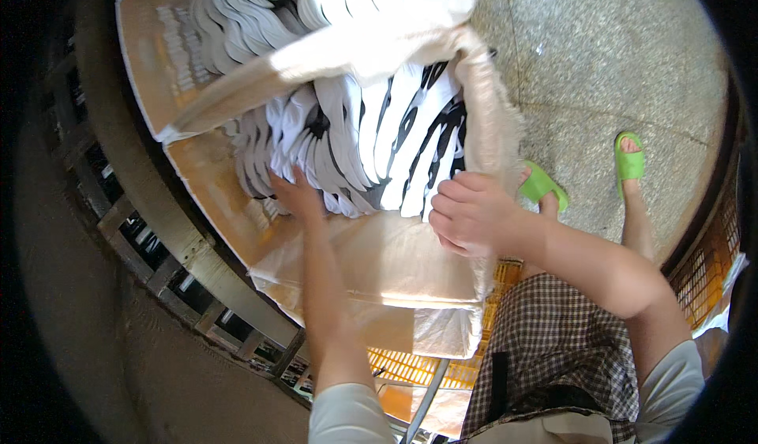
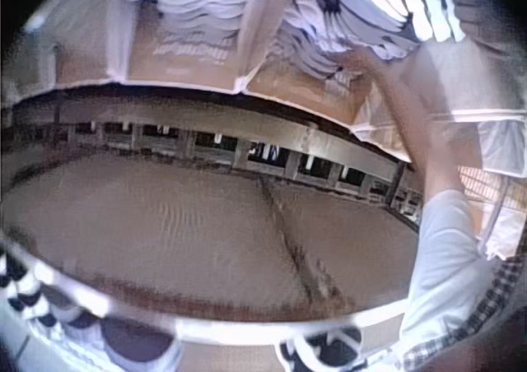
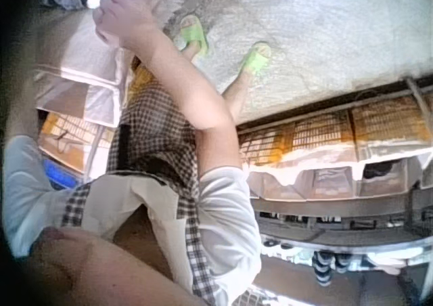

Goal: The person picks up pairs of slippers from a shelf, turns them over to inspect the soles, and places them into a large bin. The person handles both gray and white slippers, moving them from the shelf to the bin.

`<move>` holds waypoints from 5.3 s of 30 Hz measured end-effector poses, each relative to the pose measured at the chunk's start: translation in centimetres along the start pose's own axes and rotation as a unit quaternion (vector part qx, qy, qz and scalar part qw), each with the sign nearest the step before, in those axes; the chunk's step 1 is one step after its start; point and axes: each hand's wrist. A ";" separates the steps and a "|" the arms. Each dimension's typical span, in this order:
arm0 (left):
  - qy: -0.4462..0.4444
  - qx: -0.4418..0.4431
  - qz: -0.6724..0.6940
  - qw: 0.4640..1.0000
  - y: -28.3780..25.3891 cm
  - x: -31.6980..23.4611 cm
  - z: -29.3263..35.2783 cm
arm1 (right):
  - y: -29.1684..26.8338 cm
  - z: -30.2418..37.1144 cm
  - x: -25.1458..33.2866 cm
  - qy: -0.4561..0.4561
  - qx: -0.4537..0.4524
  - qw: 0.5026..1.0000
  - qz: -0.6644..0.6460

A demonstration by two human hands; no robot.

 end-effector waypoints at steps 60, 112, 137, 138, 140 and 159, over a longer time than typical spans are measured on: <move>-0.415 -0.240 0.592 0.648 -52.1 -15.1 24.4 | -25.0 5.5 33.3 0.201 0.320 0.900 -0.216; -0.159 0.240 0.957 0.042 -60.9 -43.7 24.9 | -46.4 4.0 46.0 -0.182 0.011 0.973 -0.142; -0.137 0.261 0.952 0.079 -63.5 -42.6 21.7 | -48.1 4.7 45.8 -0.242 -0.049 0.956 -0.159; -0.152 0.262 0.949 0.085 -63.5 -42.7 21.6 | -48.3 4.8 45.8 -0.243 -0.040 0.954 -0.168; -0.165 0.263 0.944 0.109 -63.5 -42.7 21.5 | -48.5 4.9 45.8 -0.249 -0.023 0.950 -0.186; 0.052 0.132 0.871 0.470 -61.6 -41.0 19.3 | -47.7 5.6 45.2 0.037 0.046 0.917 -0.395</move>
Point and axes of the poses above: each hand's wrist, its own z-axis away from the middle knuckle, its own y-axis out of the palm, x = y × z, and after that the axes turned 2 degrees about y, right-handed
